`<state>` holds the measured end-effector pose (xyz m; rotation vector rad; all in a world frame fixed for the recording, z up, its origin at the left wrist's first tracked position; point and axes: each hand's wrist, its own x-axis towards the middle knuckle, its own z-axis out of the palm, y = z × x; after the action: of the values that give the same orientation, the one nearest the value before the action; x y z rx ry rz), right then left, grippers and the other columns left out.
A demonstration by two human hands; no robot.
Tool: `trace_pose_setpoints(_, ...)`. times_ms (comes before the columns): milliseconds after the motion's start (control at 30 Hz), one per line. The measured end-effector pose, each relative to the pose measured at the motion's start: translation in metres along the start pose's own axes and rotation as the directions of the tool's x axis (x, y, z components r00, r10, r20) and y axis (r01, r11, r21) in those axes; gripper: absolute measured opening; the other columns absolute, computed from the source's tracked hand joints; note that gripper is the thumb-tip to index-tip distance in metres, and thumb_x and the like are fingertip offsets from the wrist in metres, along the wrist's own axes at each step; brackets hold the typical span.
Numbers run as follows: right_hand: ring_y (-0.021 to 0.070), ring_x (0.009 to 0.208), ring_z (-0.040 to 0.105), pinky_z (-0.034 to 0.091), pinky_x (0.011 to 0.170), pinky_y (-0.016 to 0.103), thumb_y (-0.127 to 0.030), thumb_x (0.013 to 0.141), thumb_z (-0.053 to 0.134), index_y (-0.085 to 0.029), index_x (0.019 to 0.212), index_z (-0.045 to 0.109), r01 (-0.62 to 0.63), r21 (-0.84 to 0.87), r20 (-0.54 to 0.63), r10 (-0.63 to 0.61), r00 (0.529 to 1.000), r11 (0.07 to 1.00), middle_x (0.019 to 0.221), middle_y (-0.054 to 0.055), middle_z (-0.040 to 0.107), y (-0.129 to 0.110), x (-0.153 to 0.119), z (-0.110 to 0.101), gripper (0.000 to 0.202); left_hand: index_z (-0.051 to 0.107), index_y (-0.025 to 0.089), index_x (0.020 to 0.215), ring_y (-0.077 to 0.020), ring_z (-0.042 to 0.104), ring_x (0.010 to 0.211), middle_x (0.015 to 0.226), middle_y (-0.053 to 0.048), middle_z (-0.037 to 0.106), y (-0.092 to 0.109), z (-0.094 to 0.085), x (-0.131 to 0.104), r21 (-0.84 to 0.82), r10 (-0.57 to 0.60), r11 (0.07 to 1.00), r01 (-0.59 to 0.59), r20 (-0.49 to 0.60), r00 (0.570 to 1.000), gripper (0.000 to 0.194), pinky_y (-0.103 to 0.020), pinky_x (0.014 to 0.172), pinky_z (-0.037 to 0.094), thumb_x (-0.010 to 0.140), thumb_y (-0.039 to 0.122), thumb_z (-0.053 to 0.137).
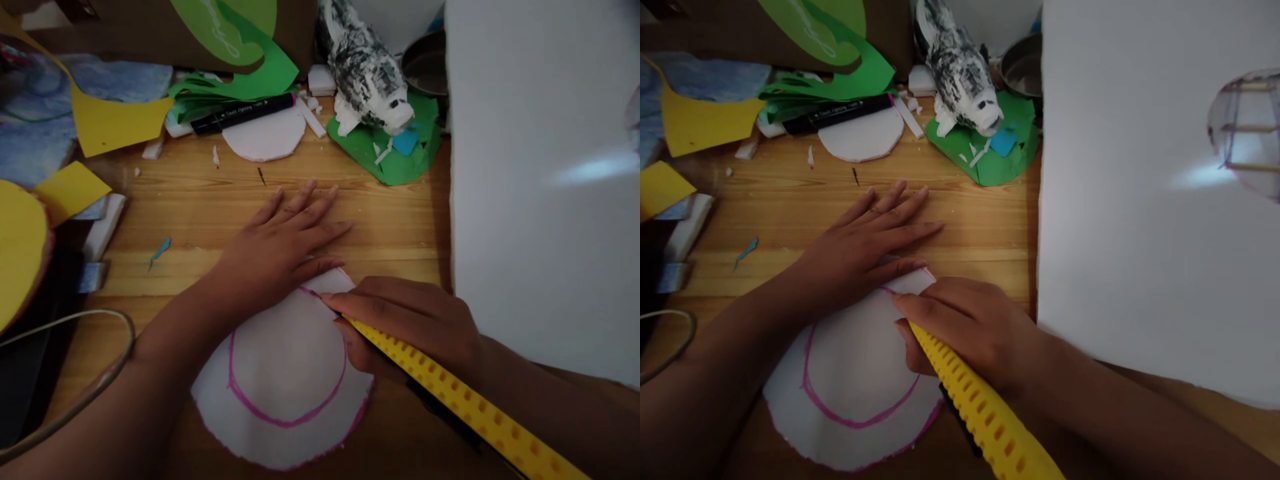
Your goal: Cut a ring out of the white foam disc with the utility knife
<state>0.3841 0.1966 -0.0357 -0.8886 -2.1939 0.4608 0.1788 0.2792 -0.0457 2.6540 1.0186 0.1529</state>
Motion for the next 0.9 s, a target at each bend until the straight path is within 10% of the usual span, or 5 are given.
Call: trace_pose_setpoints(900, 0.0125, 0.073, 0.071, 0.060, 0.070, 0.022, -0.016, 0.093, 0.062, -0.018, 0.110, 0.068, 0.047, 0.009, 0.112, -0.047, 0.993, 0.999, 0.088, 0.004, 0.073, 0.004, 0.004, -0.013, 0.018, 0.043, 0.029, 0.151, -0.0260, 0.013, 0.156, 0.168, -0.005, 0.026, 0.009, -0.004, -0.002, -0.016, -0.025, 1.000, 0.026, 0.024, 0.999, 0.048, -0.059, 0.124, 0.010, 0.106, 0.043, 0.037)
